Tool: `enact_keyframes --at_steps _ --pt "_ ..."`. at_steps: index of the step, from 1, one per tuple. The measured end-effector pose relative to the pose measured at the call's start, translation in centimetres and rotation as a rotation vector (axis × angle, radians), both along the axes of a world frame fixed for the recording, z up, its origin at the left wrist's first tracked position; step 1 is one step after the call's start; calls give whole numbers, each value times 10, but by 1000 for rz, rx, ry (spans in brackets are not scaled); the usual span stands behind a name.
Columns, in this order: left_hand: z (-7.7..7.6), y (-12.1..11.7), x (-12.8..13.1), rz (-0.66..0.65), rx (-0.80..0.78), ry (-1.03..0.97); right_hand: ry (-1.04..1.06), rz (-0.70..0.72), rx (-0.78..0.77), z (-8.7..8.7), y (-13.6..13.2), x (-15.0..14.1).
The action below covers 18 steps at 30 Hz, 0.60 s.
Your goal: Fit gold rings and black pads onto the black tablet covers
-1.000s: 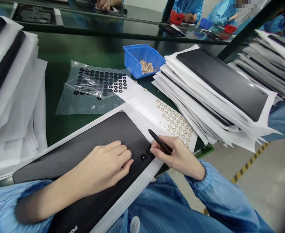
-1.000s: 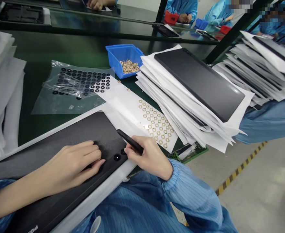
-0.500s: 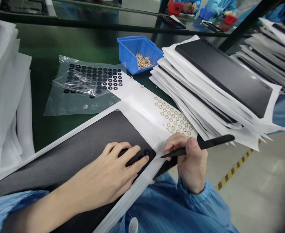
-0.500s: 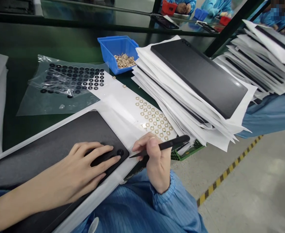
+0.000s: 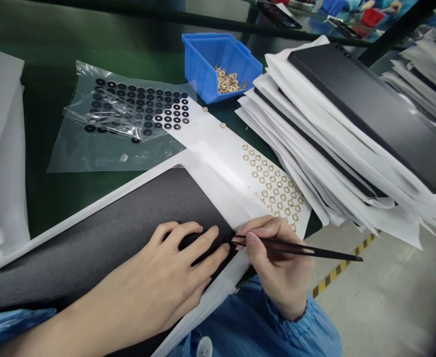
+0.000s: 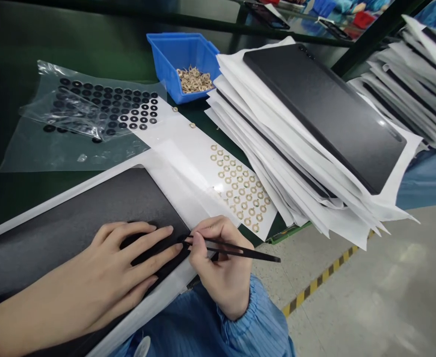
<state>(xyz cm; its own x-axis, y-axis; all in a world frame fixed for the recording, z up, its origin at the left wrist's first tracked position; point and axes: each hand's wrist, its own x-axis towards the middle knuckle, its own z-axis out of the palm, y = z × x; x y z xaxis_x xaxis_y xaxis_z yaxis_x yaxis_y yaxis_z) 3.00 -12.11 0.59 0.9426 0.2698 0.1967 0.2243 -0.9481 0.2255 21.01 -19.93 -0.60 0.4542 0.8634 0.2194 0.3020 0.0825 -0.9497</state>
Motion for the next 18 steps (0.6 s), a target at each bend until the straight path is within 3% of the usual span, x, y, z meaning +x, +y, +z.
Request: enact_keyframes --at_steps 18 --pt "2 -1 1 31 -13 22 -15 21 -10 0 -1 0"
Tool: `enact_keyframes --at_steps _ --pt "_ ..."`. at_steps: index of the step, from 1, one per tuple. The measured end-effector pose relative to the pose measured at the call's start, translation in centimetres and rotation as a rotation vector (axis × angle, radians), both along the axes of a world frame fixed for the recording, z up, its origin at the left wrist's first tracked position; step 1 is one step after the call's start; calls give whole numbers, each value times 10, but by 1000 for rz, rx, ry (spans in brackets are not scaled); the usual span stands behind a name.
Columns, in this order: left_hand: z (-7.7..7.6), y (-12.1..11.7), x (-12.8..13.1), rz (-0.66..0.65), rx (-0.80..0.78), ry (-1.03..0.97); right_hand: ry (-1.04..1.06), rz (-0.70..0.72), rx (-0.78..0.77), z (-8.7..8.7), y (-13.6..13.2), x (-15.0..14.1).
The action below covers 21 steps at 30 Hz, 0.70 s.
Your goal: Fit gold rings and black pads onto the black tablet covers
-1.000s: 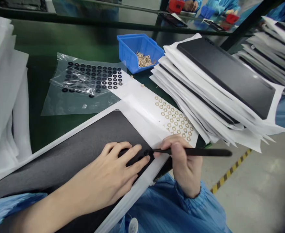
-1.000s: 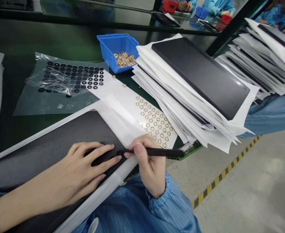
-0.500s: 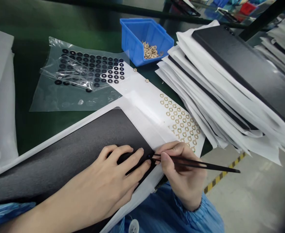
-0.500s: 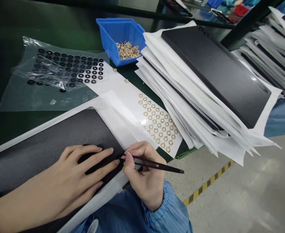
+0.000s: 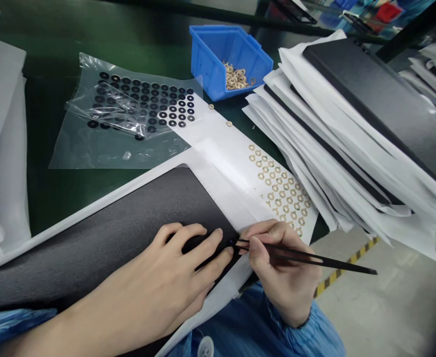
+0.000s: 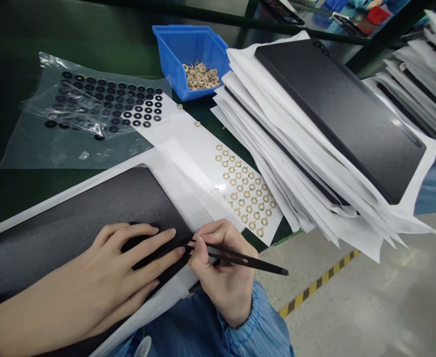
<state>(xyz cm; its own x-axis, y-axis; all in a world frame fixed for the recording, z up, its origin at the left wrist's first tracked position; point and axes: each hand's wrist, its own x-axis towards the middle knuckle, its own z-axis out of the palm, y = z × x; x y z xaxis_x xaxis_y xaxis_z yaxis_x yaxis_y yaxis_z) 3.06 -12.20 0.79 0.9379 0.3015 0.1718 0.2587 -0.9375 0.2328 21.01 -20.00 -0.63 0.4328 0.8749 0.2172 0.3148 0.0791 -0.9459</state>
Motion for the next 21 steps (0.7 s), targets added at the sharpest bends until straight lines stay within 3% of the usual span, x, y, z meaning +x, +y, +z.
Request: enact_keyframes --at_steps 21 --pt "-3 -1 -2 -6 -4 -6 24 8 43 -4 1 1"
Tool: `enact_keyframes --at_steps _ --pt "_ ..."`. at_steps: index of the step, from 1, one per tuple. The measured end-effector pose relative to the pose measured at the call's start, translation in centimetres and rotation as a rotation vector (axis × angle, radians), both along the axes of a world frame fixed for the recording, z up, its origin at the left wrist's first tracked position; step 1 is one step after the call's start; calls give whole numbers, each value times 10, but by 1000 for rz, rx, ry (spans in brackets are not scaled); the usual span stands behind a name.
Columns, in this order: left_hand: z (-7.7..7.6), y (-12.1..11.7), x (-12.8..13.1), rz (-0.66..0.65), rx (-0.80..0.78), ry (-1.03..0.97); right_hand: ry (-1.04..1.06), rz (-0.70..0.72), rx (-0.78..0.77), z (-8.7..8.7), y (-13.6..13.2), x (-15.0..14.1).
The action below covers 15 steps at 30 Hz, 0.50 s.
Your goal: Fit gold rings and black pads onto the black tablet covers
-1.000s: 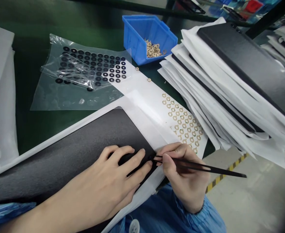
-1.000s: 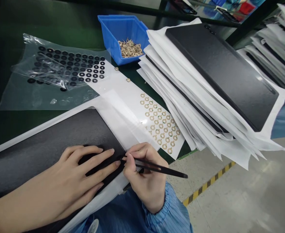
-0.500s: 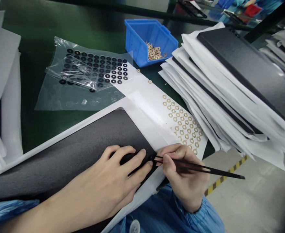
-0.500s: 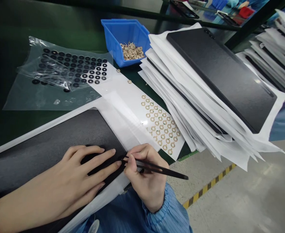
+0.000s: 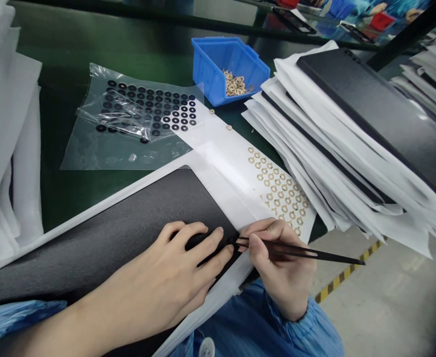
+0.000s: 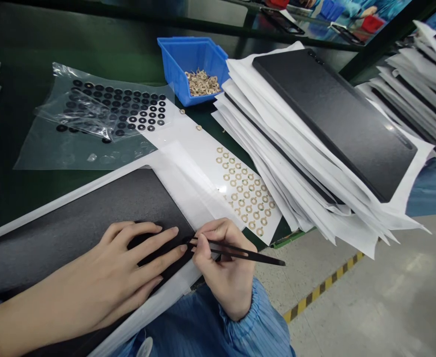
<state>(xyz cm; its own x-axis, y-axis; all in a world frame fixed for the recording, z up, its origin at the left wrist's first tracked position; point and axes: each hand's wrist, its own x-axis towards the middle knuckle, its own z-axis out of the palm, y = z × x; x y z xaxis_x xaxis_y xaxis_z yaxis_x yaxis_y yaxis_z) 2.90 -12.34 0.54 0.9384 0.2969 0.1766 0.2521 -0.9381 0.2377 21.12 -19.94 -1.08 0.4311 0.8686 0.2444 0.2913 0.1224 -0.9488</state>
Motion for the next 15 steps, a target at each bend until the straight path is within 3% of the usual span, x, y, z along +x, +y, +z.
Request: enact_keyframes --at_steps 15 --pt "0 1 1 2 -4 9 18 6 6 1 1 0"
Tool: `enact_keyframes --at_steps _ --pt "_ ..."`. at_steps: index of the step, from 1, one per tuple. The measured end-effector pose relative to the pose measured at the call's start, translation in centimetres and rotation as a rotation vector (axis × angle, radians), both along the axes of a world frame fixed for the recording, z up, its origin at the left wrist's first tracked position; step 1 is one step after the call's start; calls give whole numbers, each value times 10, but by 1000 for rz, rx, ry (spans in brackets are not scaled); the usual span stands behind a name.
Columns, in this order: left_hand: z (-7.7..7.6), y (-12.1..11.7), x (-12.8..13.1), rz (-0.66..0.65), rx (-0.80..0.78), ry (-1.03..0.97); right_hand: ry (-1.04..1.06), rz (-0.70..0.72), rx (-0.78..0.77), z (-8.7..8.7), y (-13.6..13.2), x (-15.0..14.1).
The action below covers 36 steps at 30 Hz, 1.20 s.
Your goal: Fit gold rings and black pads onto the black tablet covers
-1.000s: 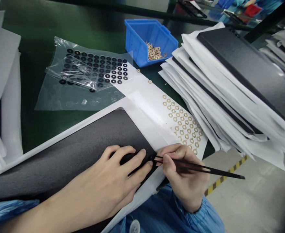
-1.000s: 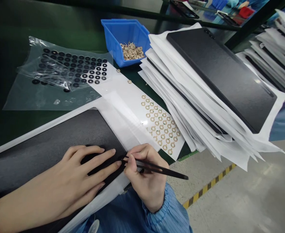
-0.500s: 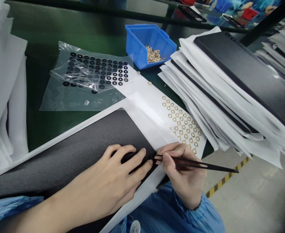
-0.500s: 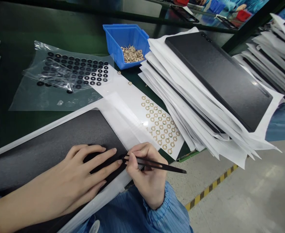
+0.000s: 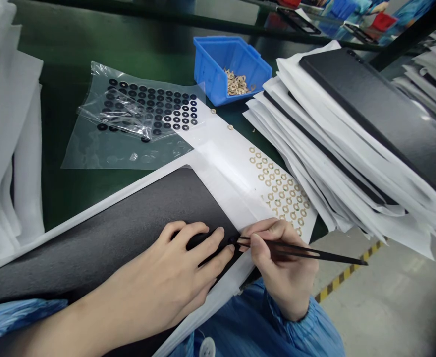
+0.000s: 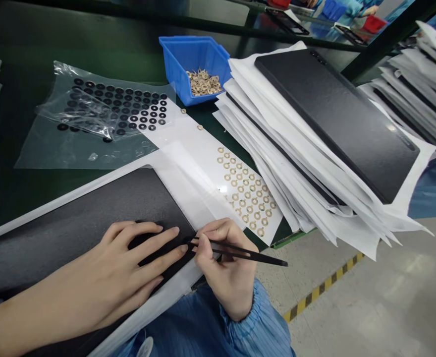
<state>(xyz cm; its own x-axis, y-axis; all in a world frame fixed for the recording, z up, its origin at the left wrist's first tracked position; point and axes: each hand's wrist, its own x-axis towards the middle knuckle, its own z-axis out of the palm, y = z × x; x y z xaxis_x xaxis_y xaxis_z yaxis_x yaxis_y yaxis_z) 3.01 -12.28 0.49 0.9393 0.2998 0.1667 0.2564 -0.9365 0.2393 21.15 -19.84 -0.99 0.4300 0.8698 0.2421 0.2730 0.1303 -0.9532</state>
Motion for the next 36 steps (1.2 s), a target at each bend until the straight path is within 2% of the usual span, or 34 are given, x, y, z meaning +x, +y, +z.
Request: enact_keyframes --at_steps 12,25,32,36 --pt "1 0 0 2 -5 8 -11 29 -26 3 1 2" --pt "3 0 0 -2 1 14 -95 76 53 1 -1 8" --pt "4 1 0 -13 8 32 -86 85 57 1 -1 7" --pt "3 2 -1 -14 -1 21 13 117 86 -1 -4 9"
